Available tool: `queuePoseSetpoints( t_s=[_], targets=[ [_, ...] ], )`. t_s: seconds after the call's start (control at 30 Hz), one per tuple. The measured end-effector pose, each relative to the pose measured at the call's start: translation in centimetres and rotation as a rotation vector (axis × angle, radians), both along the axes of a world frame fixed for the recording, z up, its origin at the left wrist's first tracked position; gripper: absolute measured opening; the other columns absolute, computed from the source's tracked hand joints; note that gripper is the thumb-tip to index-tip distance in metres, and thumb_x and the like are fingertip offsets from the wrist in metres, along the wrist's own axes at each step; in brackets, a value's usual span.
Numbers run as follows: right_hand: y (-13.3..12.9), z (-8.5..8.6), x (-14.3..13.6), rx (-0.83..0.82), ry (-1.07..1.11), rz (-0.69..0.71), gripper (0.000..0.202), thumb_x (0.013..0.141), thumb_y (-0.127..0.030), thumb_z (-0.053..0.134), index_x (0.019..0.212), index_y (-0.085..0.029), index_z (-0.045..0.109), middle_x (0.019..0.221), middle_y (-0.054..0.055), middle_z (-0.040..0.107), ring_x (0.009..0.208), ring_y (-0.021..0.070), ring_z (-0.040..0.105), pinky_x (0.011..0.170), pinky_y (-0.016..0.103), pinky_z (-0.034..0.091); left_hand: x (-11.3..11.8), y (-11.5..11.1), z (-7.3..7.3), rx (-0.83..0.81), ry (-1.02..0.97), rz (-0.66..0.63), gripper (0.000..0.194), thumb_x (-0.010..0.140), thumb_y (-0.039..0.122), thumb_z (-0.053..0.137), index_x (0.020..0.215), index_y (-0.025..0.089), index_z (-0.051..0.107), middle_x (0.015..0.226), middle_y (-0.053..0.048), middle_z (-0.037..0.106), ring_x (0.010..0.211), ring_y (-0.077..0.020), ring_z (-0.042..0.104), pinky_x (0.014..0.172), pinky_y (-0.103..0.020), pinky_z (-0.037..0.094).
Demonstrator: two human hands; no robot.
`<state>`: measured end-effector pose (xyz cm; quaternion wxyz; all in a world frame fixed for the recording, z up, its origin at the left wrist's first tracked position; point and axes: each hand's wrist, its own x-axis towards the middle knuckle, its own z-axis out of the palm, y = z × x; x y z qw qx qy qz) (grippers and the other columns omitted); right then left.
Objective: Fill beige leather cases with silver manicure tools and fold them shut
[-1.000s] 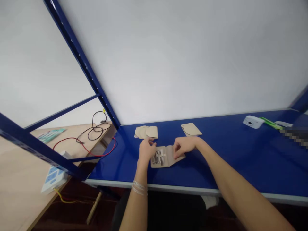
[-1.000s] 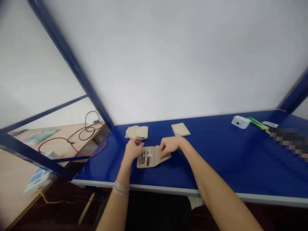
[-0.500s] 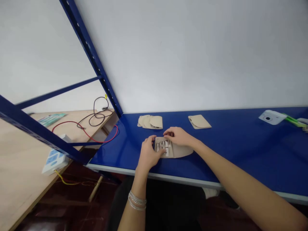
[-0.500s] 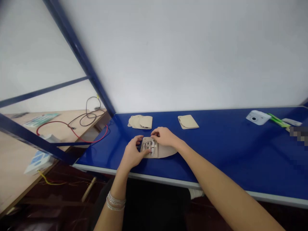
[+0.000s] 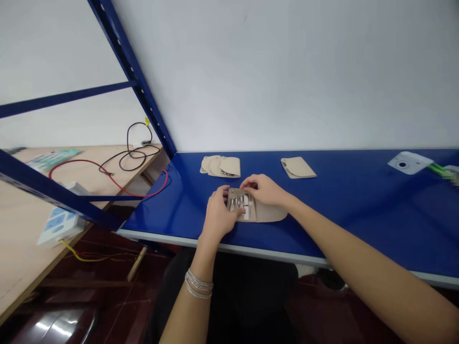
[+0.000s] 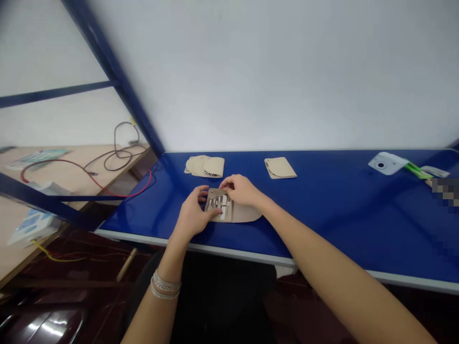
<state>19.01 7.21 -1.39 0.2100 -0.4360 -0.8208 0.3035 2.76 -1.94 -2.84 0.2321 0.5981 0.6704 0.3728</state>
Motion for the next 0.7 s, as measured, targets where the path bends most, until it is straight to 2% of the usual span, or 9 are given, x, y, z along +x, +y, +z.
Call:
queuePoseSetpoints(
  t_s=[0.13,0.3,0.43,0.53,0.6,0.7],
  targets=[
    [0.1,-0.2,0.0,0.025,0.061,-0.013,0.018,0.081,-0.015,0.054,0.085,-0.015,0.071,0.086,0.006,0.068,0.073,0.0152,0.059,0.068,0.026,0.045,-0.1,0.0,0.3,-0.026,-0.025,0.006,0.08,0.061,0.028,0.082,0.133,0.015,0.048,0.113,-0.012,0.067,0.099,-0.023,0.062,0.09,-0.038,0.049],
    [0.4,-0.5,0.2,-0.057,0.152,-0.002,0.018,0.082,-0.022,0.054,0.087,-0.014,0.069,0.078,0.005,0.067,0.065,0.0143,0.057,0.062,0.026,0.045,-0.7,0.6,0.5,-0.088,-0.071,-0.007,0.075,0.055,0.031,0.086,0.122,0.014,0.057,0.095,-0.009,0.07,0.082,-0.0201,0.064,0.075,-0.031,0.051],
    [0.6,-0.7,0.1,-0.14,0.252,-0.04,0.018,0.081,-0.025,0.056,0.087,-0.014,0.068,0.076,0.004,0.067,0.065,0.0143,0.057,0.062,0.026,0.045,-0.5,0.7,0.7,-0.084,-0.225,-0.125,0.048,0.062,0.031,0.082,0.104,0.015,0.066,0.088,-0.007,0.07,0.073,-0.0162,0.063,0.065,-0.026,0.052],
    [0.5,-0.8,-0.1,-0.202,0.297,-0.062,0.016,0.079,-0.023,0.057,0.085,-0.013,0.068,0.076,0.005,0.069,0.068,0.015,0.06,0.067,0.027,0.048,0.5,0.4,1.0,-0.205,-0.389,-0.211,0.036,0.071,0.04,0.074,0.096,0.014,0.066,0.077,-0.004,0.066,0.054,-0.0114,0.057,0.045,-0.023,0.047],
    [0.4,-0.8,-0.2,-0.215,0.285,-0.083,0.015,0.078,-0.022,0.058,0.083,-0.013,0.069,0.074,0.005,0.068,0.067,0.0148,0.06,0.066,0.027,0.048,1.3,0.3,1.3,-0.246,-0.481,-0.211,0.035,0.072,0.038,0.074,0.095,0.013,0.064,0.075,-0.004,0.065,0.051,-0.0111,0.056,0.038,-0.022,0.045],
    [0.3,-0.6,-0.1,-0.212,0.285,-0.106,0.016,0.078,-0.024,0.06,0.085,-0.013,0.07,0.075,0.006,0.07,0.067,0.0154,0.061,0.066,0.028,0.049,1.9,0.5,1.5,-0.279,-0.587,-0.187,0.026,0.07,0.028,0.075,0.088,0.012,0.065,0.073,-0.004,0.064,0.053,-0.0115,0.057,0.037,-0.021,0.045]
  ],
)
